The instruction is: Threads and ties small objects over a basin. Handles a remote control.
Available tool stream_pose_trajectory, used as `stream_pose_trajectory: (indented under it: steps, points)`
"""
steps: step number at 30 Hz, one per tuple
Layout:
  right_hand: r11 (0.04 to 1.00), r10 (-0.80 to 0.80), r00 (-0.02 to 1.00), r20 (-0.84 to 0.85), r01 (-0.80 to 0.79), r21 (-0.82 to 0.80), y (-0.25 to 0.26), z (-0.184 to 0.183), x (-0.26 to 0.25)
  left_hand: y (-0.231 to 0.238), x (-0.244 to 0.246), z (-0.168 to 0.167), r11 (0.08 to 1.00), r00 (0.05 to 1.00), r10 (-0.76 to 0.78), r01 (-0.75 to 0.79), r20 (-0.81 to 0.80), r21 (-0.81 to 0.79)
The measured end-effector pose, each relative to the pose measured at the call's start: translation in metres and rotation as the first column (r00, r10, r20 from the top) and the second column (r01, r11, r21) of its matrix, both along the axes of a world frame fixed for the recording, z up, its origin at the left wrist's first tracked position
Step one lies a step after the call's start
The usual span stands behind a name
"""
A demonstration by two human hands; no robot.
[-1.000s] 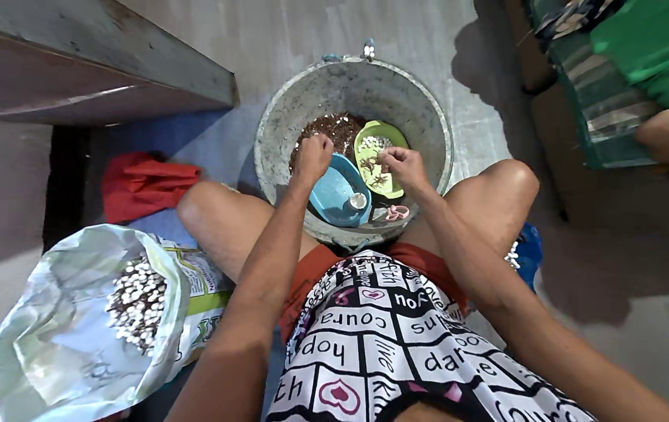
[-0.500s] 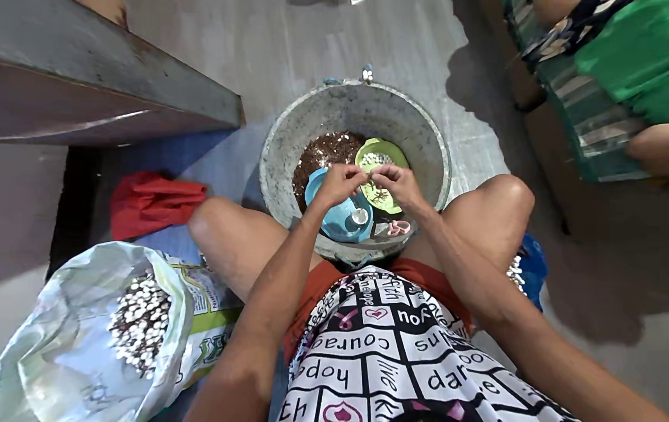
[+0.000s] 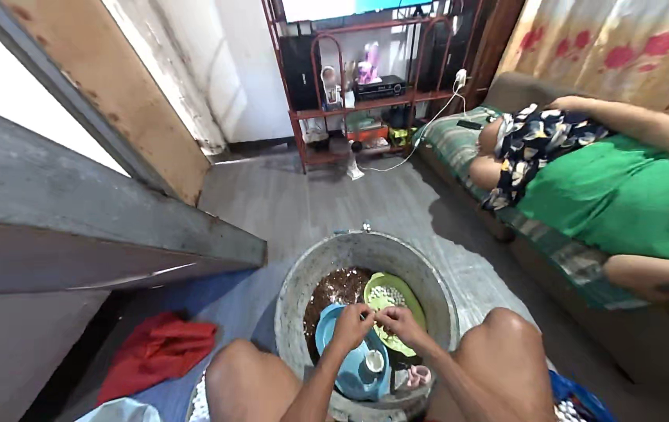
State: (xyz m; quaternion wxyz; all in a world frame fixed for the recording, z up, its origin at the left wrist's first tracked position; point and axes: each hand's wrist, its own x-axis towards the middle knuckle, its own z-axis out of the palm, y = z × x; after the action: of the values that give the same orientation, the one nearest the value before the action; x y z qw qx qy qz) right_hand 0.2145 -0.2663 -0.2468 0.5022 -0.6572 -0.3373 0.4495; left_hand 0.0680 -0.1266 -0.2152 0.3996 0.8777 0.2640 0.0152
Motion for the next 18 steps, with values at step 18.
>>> stream_pose_trajectory:
  steps: [18]
  points:
    - [0.978, 0.091, 0.804, 0.587, 0.039, -0.206, -0.002, 0.010, -0.016, -0.036, 0.003, 0.021, 0.927, 0.939, 0.164, -0.042, -0.303, 0.372]
